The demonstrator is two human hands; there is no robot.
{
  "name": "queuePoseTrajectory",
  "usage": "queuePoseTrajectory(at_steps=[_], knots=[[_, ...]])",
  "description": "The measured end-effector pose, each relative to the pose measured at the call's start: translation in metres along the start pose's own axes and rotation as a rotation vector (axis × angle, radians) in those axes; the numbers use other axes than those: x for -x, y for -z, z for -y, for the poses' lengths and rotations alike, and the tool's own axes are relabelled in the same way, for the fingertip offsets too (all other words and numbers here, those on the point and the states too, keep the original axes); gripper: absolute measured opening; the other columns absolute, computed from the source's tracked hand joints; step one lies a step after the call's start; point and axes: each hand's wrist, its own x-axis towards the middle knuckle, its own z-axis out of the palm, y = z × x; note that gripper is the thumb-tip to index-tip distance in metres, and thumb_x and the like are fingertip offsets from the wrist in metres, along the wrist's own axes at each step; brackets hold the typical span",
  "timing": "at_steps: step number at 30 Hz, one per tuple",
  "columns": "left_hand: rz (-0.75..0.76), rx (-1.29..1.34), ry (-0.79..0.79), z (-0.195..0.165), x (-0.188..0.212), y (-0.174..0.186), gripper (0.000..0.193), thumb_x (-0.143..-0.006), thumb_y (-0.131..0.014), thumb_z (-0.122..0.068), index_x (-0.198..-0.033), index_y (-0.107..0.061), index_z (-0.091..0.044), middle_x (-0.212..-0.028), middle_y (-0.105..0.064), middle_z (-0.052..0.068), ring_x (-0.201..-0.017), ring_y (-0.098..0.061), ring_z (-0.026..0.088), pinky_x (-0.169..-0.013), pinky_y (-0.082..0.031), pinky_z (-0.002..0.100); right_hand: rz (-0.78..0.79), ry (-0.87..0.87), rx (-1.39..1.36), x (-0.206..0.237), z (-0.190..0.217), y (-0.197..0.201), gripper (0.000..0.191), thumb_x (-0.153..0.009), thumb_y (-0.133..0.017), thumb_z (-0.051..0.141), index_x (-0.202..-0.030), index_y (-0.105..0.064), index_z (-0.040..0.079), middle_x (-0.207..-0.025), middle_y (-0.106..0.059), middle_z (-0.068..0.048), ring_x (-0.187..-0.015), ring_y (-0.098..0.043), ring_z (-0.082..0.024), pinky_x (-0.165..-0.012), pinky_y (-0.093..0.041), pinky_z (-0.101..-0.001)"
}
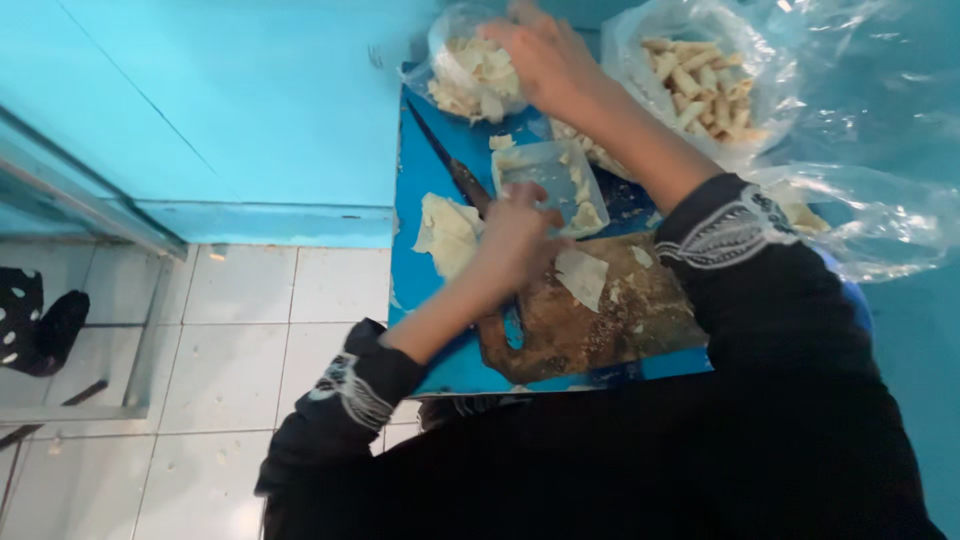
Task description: The person sits at a small blue table and folds thin flat wafer sheets by hand on a wooden board, pressing each folded piece and setting it aside, with a blue bowl of brown filling and bags of finished rolled wafer snacks nearby. The person repeats this folding cycle one sheet at a time throughout the clip.
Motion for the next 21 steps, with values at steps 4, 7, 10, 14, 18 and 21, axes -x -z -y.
queuePoseTrajectory(at_steps=[4,7,10,14,18,21], knots=[[0.073,-0.35,-0.093,-0.028,0.014,-0.037,0.018,-0.069,-0.079,-0.02,-0.084,-0.076,-0.01,-0.133,-0.053,0.022,-0.131,-0.047,0.042,-0.099,-0.041,0.063,0.31,0.061,-0.107,0.034,0.019,0.037,0.034,-0.09,-0.069,0.009,-0.123,-0.071,0.014,-0.106,-0.066,-0.02,-0.096,-0.067,-0.042,-0.078,-0.054,-0.0522],[0.099,-0.395,-0.112,-0.029,0.013,-0.053,0.022,-0.068,-0.074,-0.014,-0.09,-0.076,-0.008,-0.134,-0.052,0.02,-0.131,-0.047,0.04,-0.1,-0.04,0.066,0.351,0.215,-0.021,0.083,0.046,0.086,0.04,-0.084,-0.067,0.003,-0.124,-0.067,0.009,-0.111,-0.069,-0.014,-0.084,-0.071,-0.032,-0.067,-0.057,-0.0418],[0.12,-0.238,-0.062,-0.022,0.009,-0.056,0.039,-0.071,-0.069,-0.007,-0.11,-0.074,-0.006,-0.13,-0.054,0.022,-0.119,-0.052,0.044,-0.092,-0.044,0.061,0.564,0.065,-0.034,0.133,0.07,0.14,0.045,-0.094,-0.065,0.004,-0.138,-0.061,0.011,-0.092,-0.068,-0.008,-0.066,-0.066,-0.019,-0.046,-0.052,-0.028],[0.147,-0.123,0.003,-0.019,0.003,-0.044,0.015,-0.086,-0.073,-0.011,-0.098,-0.068,-0.004,-0.113,-0.065,0.02,-0.1,-0.067,0.041,-0.087,-0.054,0.05,0.378,-0.152,-0.16,0.206,0.085,0.207,0.045,-0.09,-0.073,0.016,-0.134,-0.065,0.02,-0.096,-0.075,-0.004,-0.053,-0.059,-0.015,-0.042,-0.046,-0.0268],[0.102,0.565,0.188,-0.029,0.008,-0.015,0.021,-0.086,-0.081,-0.007,-0.101,-0.066,-0.003,-0.091,-0.074,0.011,-0.083,-0.073,0.024,-0.073,-0.057,0.033,0.036,-0.461,-0.829,0.269,0.092,0.201,0.05,-0.096,-0.07,0.008,-0.145,-0.06,0.011,-0.129,-0.073,-0.013,-0.115,-0.074,-0.025,-0.095,-0.064,-0.0339],[0.176,1.145,0.393,-0.046,0.027,0.005,0.031,-0.085,-0.081,-0.001,-0.109,-0.061,-0.001,-0.092,-0.075,0.004,-0.082,-0.07,0.012,-0.072,-0.055,0.026,-0.107,-0.696,-0.984,0.285,0.093,0.141,0.063,-0.09,-0.066,-0.005,-0.15,-0.048,0.004,-0.14,-0.063,-0.015,-0.126,-0.065,-0.025,-0.1,-0.058,-0.0373]])
